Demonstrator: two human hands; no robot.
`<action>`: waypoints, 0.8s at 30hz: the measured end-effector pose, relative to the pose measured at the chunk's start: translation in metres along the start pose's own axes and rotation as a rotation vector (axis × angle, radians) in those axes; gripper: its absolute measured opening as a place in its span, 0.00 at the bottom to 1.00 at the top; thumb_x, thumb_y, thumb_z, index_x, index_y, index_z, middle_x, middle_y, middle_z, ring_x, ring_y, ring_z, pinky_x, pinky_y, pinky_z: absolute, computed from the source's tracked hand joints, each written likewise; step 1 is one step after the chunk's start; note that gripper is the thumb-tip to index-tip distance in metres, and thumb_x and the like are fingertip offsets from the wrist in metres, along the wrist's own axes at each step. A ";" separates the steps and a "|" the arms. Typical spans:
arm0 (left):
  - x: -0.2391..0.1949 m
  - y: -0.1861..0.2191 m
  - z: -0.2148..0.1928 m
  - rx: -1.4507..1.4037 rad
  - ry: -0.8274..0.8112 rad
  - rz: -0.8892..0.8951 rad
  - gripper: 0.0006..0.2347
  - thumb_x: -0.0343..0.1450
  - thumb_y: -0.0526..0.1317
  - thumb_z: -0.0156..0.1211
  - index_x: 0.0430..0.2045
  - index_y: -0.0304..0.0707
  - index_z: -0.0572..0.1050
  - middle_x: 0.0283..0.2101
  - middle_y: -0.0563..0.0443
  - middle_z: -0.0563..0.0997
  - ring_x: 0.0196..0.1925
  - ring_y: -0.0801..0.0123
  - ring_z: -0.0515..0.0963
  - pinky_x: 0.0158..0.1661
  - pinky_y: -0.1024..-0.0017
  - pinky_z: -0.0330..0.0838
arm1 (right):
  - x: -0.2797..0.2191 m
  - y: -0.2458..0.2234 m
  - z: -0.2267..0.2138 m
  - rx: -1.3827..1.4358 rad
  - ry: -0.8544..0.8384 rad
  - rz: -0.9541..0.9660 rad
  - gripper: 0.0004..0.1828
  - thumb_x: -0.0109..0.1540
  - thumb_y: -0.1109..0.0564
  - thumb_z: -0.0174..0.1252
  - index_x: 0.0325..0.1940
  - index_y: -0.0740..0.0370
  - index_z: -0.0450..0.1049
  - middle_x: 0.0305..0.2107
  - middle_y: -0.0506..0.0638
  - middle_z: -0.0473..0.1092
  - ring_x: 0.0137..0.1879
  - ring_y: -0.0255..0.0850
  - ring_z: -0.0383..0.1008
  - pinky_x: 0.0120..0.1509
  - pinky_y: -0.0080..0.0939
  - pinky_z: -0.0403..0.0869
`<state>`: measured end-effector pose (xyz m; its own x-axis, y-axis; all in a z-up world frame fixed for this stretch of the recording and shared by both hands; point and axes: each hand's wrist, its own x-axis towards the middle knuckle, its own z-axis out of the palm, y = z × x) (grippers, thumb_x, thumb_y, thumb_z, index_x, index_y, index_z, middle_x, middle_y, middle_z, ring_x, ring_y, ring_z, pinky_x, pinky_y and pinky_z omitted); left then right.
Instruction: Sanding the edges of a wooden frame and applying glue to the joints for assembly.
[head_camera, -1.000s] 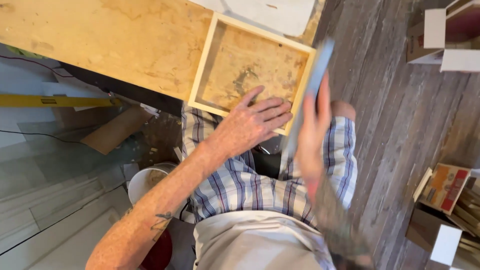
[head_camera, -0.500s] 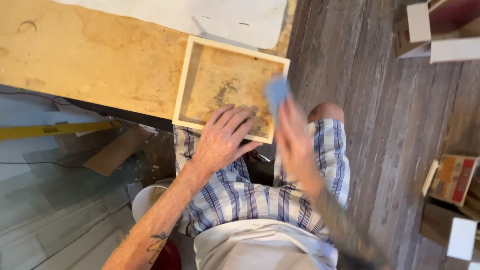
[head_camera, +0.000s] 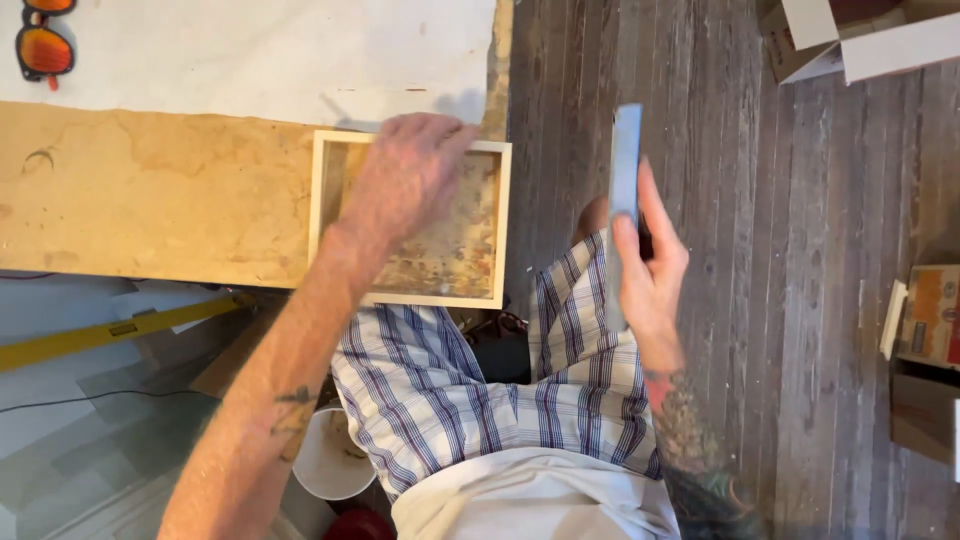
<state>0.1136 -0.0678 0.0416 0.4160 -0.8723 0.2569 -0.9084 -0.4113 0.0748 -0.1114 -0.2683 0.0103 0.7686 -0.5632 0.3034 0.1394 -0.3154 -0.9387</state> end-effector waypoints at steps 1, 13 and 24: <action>-0.001 -0.011 0.017 0.001 -0.005 0.005 0.14 0.69 0.37 0.63 0.48 0.47 0.79 0.46 0.52 0.79 0.53 0.59 0.81 0.55 0.57 0.72 | -0.003 0.002 -0.005 0.002 0.005 0.004 0.25 0.73 0.63 0.50 0.76 0.63 0.61 0.72 0.60 0.59 0.76 0.48 0.58 0.78 0.49 0.65; -0.039 -0.018 -0.011 -0.141 0.096 -0.410 0.07 0.71 0.43 0.70 0.35 0.42 0.83 0.29 0.51 0.79 0.29 0.62 0.85 0.30 0.65 0.78 | -0.034 0.034 -0.048 0.123 0.136 0.154 0.27 0.72 0.66 0.50 0.76 0.65 0.59 0.69 0.62 0.62 0.63 0.48 0.73 0.66 0.47 0.75; -0.077 -0.038 0.020 -0.152 0.206 -0.878 0.10 0.68 0.47 0.76 0.25 0.43 0.83 0.20 0.52 0.82 0.26 0.56 0.84 0.31 0.62 0.76 | -0.049 0.012 -0.012 0.174 0.082 0.282 0.27 0.70 0.63 0.53 0.74 0.62 0.62 0.69 0.60 0.63 0.69 0.46 0.65 0.72 0.49 0.69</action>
<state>0.1166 0.0096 -0.0002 0.9578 -0.1920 0.2137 -0.2707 -0.8525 0.4472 -0.1552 -0.2538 -0.0134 0.7401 -0.6717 0.0336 0.0387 -0.0074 -0.9992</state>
